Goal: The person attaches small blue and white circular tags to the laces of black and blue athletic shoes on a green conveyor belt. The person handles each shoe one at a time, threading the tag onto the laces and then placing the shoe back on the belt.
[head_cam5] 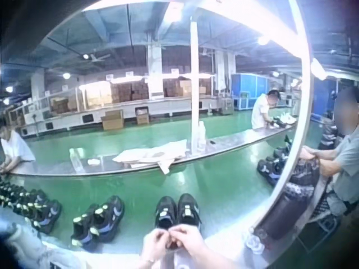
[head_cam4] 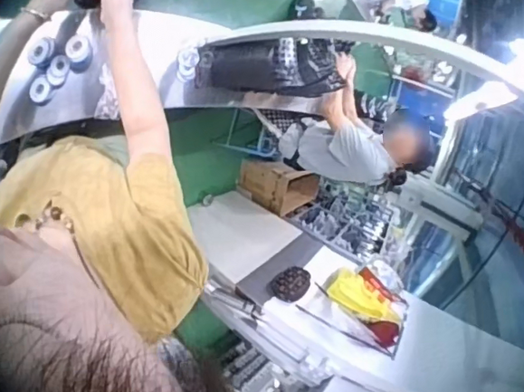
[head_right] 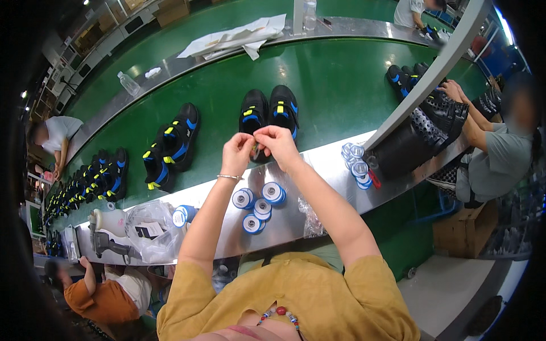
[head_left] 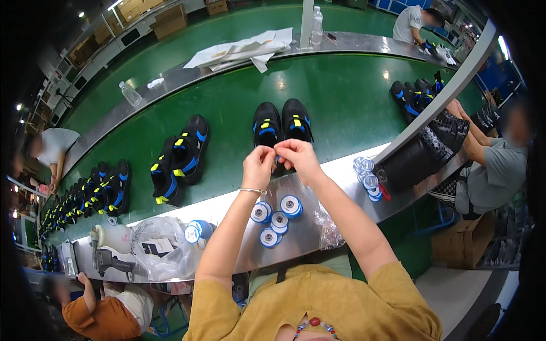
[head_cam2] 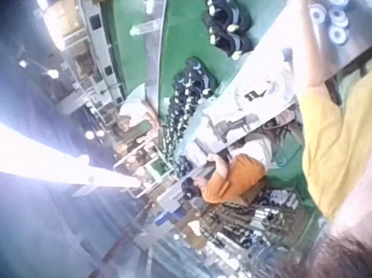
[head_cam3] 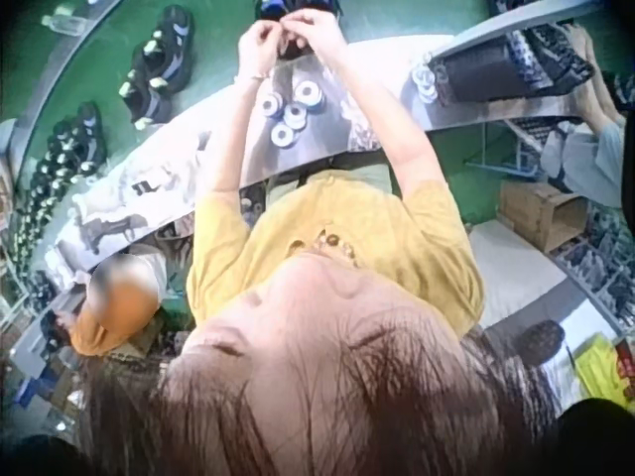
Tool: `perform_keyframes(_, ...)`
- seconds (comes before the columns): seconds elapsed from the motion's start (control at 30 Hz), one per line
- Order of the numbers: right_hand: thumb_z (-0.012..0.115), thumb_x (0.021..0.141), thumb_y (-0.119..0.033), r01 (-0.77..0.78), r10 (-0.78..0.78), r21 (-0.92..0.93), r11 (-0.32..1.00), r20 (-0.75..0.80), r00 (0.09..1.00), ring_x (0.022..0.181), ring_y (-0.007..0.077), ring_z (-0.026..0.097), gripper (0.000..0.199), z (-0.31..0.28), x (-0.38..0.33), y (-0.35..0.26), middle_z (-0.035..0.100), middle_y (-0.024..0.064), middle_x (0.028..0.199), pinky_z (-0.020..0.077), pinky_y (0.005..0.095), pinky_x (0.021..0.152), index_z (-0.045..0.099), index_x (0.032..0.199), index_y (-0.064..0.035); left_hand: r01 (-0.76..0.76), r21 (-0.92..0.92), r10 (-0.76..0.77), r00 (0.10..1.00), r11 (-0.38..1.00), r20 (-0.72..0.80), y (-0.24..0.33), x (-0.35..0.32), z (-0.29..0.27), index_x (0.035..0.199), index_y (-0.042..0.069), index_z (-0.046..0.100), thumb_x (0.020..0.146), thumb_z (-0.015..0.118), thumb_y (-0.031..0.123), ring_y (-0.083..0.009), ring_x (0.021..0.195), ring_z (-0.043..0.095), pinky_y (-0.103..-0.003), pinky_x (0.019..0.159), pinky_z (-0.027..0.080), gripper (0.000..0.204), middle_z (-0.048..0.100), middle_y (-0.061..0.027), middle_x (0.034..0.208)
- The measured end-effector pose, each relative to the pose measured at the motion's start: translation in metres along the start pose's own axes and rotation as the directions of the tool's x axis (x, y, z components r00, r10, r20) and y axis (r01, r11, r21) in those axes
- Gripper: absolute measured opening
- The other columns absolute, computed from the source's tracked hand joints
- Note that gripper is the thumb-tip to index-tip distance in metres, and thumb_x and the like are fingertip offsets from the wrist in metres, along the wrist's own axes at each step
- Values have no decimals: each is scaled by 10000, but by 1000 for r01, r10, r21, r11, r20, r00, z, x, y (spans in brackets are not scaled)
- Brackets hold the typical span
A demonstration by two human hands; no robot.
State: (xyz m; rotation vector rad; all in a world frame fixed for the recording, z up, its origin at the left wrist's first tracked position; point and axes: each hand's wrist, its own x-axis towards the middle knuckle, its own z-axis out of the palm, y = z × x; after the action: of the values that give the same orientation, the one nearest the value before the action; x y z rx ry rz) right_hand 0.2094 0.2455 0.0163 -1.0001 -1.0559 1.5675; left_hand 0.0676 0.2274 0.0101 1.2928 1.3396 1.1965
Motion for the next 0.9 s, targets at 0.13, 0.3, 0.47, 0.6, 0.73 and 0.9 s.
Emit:
perform_keyframes(0.13, 655, 852, -70, -18, 17, 31, 999, 31, 999, 626, 60, 541, 105, 2, 0, -3, 643, 38, 789, 397, 178, 495, 661, 935, -6, -128, 163, 142, 987, 978, -76, -15, 4, -13, 909, -9, 671, 870, 616, 49, -74, 657, 557, -207, 586, 434, 89, 619, -15, 760)
perform_keyframes(0.3, 662, 837, -74, -39, 41, -43, 998, 60, 997, 608, 58, 534, 119, 5, 3, -9, 643, 28, 778, 385, 180, 492, 662, 930, 1, -227, 241, 241, 970, 944, -30, 1, -3, -23, 970, 13, 695, 844, 616, 15, -118, 736, 566, -237, 656, 443, 149, 606, -60, 831)
perform_keyframes(0.47, 669, 831, -92, -8, 18, -109, 994, 97, 995, 619, 47, 516, 106, 6, 3, -12, 614, -4, 743, 397, 188, 536, 674, 894, -7, -279, 164, 279, 960, 946, 25, -2, -2, -25, 1071, 28, 661, 843, 588, -25, -124, 697, 533, -239, 650, 450, 245, 570, -40, 800)
perform_keyframes(0.6, 679, 802, -116, 121, -91, -230, 966, 135, 987, 624, 51, 537, 125, 8, 3, -12, 630, -5, 714, 433, 205, 562, 702, 862, -9, -255, 138, 244, 965, 957, 92, 2, 0, -27, 1167, 35, 627, 843, 605, -19, -91, 765, 542, -230, 719, 466, 329, 606, -27, 869)
perform_keyframes(0.73, 683, 780, -69, 85, -44, -178, 980, 225, 973, 657, 74, 565, 97, 13, 12, -4, 647, 24, 734, 460, 226, 603, 692, 834, 11, -244, 194, 232, 969, 950, 81, -10, 3, -41, 1173, 66, 640, 826, 624, -30, -93, 749, 547, -229, 695, 455, 360, 599, -14, 848)
perform_keyframes(0.9, 718, 751, -96, -36, 61, -111, 993, 223, 973, 616, 69, 530, 98, 1, 12, -5, 631, 9, 708, 427, 220, 558, 674, 796, -22, -272, 182, 252, 959, 945, 129, 2, 0, -33, 1181, 77, 640, 820, 615, -48, -87, 751, 524, -220, 690, 433, 383, 574, 0, 830)
